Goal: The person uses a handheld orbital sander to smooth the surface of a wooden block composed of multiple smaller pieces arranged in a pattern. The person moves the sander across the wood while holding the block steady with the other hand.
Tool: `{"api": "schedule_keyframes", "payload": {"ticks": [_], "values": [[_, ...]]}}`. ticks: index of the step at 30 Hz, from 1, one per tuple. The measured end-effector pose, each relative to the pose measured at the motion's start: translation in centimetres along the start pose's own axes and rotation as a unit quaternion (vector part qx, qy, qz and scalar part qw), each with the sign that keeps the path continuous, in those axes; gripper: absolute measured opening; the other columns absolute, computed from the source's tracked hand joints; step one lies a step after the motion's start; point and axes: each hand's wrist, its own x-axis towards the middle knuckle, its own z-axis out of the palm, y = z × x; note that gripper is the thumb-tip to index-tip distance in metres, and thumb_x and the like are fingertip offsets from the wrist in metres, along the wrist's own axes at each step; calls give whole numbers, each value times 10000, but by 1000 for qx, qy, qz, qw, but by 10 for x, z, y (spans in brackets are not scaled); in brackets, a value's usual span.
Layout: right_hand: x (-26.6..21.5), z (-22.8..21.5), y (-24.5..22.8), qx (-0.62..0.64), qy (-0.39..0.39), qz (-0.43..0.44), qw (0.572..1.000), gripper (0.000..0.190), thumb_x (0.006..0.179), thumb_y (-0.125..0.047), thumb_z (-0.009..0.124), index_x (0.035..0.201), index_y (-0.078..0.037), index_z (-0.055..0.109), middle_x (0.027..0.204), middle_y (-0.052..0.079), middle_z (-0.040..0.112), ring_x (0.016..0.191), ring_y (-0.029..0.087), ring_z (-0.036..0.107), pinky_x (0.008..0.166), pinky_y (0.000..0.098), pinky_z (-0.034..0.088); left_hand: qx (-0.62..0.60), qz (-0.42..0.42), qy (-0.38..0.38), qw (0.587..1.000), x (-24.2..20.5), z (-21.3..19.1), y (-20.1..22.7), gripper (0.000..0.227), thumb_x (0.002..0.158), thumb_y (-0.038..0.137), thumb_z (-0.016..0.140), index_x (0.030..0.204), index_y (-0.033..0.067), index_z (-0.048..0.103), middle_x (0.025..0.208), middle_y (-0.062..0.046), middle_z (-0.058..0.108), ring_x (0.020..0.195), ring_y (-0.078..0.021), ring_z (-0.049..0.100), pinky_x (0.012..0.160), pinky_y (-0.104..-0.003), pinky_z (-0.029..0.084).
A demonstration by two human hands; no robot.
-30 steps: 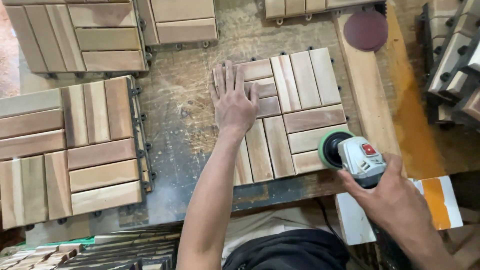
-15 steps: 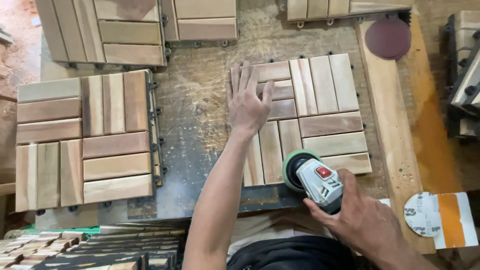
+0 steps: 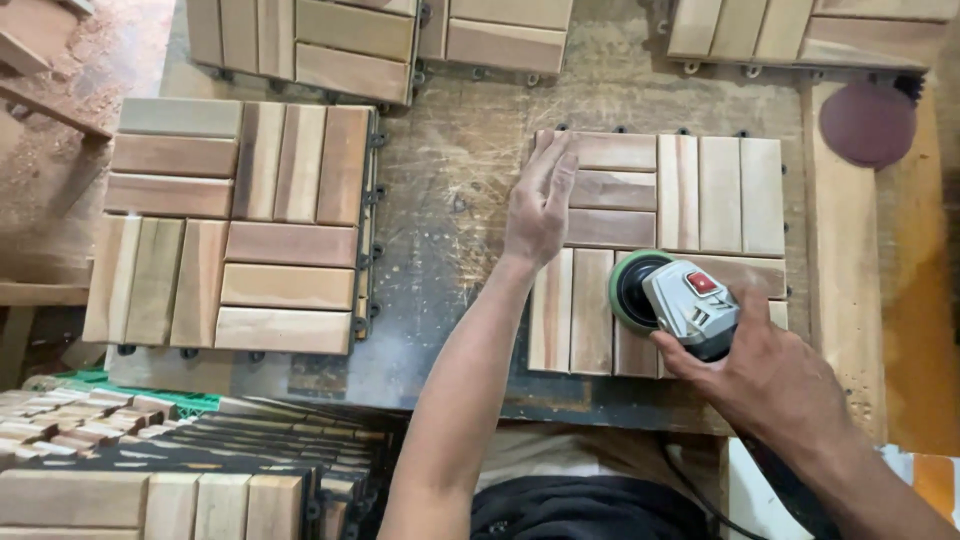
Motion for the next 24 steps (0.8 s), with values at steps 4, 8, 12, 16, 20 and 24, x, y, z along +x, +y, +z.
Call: {"api": "schedule_keyframes", "payload": {"ticks": [4,8,12,16,20,24], "values": [[-6,-4,-10,3,-12,-32,999,1179,756,-764,589,1622,-75,181,1116,320,724,1083,504,705,871,581,552,27,11,-1,1000,7,-1,-1,761,987,607,353,1456,34,526,1626,-188,393,1574,-282,256,1270,-466,230],[-16,12,-12,-51,-72,-11,996,927,745,-849,569,1403,-238,341,1180,148,748,1033,426,769,868,567,616,-7,-2,-68,998,11,-14,-13,712,1010,632,303,1506,155,488,1676,-167,315,1605,-266,164,1286,-470,112],[-24,8,-24,-62,-89,-16,994,905,748,-851,580,1412,-289,334,1153,119,762,1021,431,762,857,545,601,-113,-18,-152,982,16,-28,-11,841,1003,682,179,1579,93,345,1705,-100,241,1625,-197,23,1310,-435,-43],[-8,8,-33,-54,-56,-61,995,960,756,-834,584,1452,-226,324,1090,203,752,953,476,756,762,590,608,-116,5,-159,980,19,-30,-21,829,1014,699,179,1581,123,361,1710,-104,248,1636,-224,30,1316,-470,-43],[11,-13,-43,-30,-31,-61,997,1009,754,-836,511,1498,-181,322,1171,247,688,940,434,771,742,593,659,-238,-1,-175,955,26,-28,-41,820,1040,655,189,1606,72,298,1677,-105,319,1610,-215,186,1344,-390,86],[23,-28,-47,32,-21,-57,998,959,816,-767,519,1532,-152,351,1291,306,645,1167,506,652,954,602,518,-288,26,-171,942,30,-24,-57,800,1068,618,201,1608,32,278,1670,-153,320,1603,-239,226,1355,-384,109]]}}
